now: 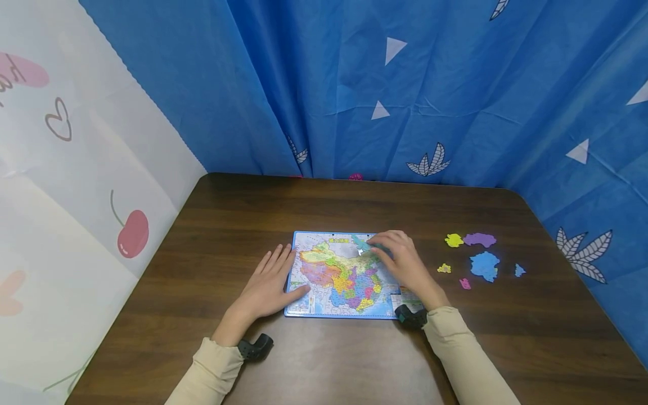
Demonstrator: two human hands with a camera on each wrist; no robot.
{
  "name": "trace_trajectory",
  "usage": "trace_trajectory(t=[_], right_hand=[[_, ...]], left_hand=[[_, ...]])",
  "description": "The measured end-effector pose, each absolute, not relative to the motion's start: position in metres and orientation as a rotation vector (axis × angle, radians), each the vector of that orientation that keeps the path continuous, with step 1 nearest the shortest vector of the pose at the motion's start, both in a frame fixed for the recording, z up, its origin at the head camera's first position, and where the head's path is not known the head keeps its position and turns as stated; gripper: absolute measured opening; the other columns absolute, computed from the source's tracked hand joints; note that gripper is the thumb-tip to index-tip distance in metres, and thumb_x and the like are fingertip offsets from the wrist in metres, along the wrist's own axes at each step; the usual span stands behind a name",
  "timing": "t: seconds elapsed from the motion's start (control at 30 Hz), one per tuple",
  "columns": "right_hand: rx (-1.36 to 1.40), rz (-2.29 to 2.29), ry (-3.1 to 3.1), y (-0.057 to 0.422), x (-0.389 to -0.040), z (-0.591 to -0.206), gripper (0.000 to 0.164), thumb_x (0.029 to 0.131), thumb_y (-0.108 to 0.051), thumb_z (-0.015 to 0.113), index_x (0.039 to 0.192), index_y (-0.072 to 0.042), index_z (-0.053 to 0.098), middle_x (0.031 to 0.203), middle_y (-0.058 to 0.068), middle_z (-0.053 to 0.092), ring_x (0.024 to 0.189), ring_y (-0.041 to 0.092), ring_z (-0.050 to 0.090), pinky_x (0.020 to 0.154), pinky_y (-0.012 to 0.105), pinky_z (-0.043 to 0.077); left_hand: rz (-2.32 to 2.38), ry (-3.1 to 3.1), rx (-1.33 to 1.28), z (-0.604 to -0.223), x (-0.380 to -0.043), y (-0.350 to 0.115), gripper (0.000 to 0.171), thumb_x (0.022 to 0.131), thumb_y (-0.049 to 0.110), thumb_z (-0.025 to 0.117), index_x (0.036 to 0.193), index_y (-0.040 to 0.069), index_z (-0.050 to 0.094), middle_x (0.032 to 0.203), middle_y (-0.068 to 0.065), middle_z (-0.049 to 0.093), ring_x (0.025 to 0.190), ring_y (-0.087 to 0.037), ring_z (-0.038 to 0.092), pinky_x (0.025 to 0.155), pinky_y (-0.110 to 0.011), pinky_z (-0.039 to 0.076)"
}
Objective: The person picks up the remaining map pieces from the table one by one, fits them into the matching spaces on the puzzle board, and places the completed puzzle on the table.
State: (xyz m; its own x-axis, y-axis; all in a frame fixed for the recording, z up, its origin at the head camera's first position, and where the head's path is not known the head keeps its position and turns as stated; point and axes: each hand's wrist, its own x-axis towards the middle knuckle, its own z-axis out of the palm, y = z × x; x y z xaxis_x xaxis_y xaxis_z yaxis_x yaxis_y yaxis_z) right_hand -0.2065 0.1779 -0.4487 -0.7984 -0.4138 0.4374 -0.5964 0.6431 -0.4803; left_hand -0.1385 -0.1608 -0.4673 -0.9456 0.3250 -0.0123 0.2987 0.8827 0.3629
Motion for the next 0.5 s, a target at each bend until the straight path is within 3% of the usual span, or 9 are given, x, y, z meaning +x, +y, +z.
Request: trace_trajectory(t=[0.5], right_hand=[[0.896,0.903,-2.552,0.167,-0.208,-0.45,0.021,0.095,-0.012,0.074,0.116,-0.01,0.077,0.118,0.008,0.074,0.119,0.029,0.059,0.102,0.054,0.047]], left_hand=[[0.568,2.971,0.492,-0.466,-0.139,-0.16,0.099,0.094,0.07,0.052,0.164,0.006,0.023,0.173,-0.012,0.014,0.161,-0.031,0.009,0.13,-0.05,0.007]])
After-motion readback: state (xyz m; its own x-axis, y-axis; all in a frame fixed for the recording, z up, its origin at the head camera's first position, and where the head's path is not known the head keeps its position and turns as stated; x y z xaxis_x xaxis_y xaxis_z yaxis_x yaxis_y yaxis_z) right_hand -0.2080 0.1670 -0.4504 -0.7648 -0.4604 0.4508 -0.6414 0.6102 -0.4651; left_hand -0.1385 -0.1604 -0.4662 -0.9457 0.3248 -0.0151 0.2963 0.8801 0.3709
